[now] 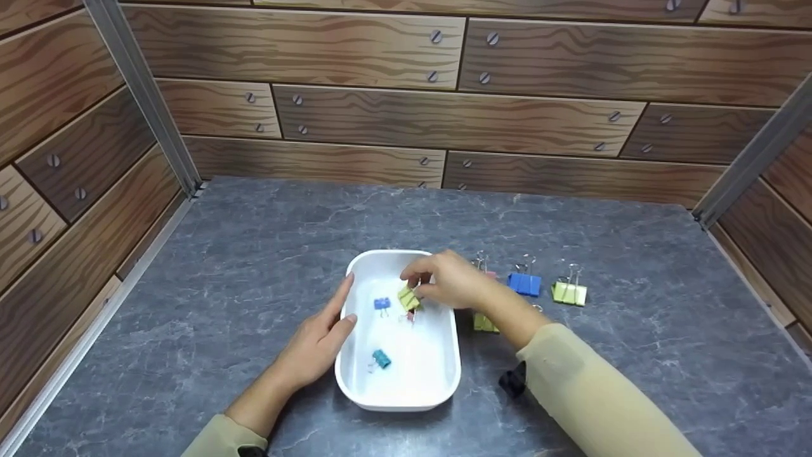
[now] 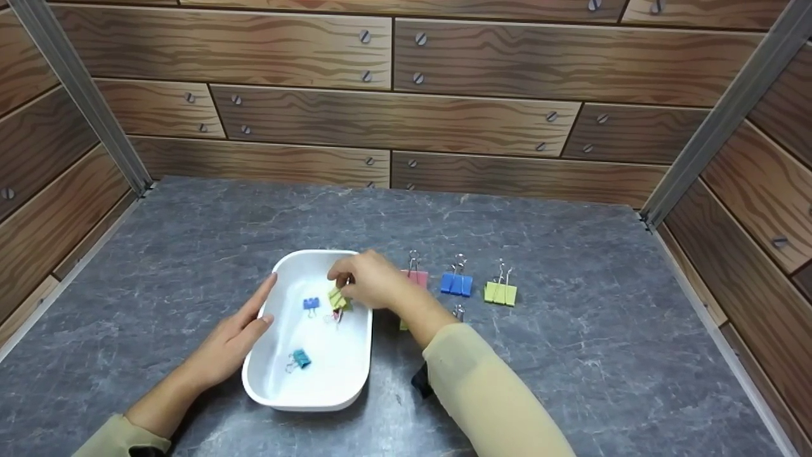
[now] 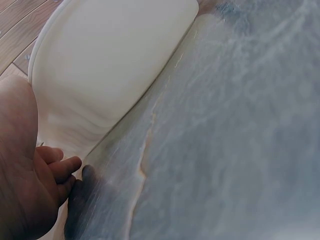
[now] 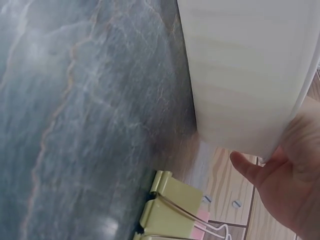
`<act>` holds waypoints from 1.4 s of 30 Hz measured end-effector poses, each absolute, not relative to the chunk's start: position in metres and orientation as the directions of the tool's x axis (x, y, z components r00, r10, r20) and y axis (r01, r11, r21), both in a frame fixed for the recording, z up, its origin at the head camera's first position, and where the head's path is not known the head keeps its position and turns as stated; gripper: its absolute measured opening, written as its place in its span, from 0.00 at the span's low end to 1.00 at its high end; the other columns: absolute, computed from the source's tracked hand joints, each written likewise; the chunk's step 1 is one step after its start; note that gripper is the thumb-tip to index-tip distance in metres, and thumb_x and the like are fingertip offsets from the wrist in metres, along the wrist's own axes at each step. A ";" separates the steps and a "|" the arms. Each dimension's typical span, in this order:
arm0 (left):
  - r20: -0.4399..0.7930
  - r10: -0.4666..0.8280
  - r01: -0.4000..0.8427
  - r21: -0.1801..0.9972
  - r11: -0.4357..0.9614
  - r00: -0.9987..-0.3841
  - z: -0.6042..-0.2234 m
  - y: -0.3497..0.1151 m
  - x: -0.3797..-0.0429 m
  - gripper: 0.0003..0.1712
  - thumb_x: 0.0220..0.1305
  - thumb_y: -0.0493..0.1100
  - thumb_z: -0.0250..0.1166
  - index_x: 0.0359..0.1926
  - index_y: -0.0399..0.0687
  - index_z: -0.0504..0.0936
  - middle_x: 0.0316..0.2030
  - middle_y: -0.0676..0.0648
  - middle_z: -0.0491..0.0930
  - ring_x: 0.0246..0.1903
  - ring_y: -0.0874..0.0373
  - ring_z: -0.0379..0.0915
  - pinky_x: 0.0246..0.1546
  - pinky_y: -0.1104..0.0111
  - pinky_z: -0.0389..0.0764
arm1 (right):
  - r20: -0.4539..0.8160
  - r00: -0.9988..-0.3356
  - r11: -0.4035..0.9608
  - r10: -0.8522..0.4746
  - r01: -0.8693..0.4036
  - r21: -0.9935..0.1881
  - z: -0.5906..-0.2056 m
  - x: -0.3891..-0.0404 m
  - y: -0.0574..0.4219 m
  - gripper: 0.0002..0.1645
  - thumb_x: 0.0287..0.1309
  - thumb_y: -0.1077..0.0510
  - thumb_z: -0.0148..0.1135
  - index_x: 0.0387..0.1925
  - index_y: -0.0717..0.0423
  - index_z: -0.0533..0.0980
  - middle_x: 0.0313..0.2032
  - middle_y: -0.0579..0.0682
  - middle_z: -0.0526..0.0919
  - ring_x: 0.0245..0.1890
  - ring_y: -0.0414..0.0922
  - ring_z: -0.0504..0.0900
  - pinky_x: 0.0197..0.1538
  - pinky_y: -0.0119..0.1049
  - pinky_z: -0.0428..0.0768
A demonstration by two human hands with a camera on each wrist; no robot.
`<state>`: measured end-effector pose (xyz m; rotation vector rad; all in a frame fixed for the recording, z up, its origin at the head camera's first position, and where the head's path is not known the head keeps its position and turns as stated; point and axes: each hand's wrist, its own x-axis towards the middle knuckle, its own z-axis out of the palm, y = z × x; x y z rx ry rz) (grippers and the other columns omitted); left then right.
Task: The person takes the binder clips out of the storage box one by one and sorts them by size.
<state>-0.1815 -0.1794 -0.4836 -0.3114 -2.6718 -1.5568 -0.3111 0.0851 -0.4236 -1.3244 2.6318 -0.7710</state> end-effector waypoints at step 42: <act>0.158 0.151 0.213 0.846 0.489 -0.976 -0.484 -0.179 -0.183 0.36 0.85 0.48 0.52 0.86 0.62 0.52 0.79 0.44 0.61 0.77 0.46 0.60 0.74 0.46 0.63 | 0.292 -0.798 0.335 -0.528 -0.511 -0.791 -0.402 -0.288 0.095 0.07 0.67 0.64 0.72 0.46 0.57 0.89 0.44 0.49 0.90 0.46 0.47 0.87 0.55 0.45 0.84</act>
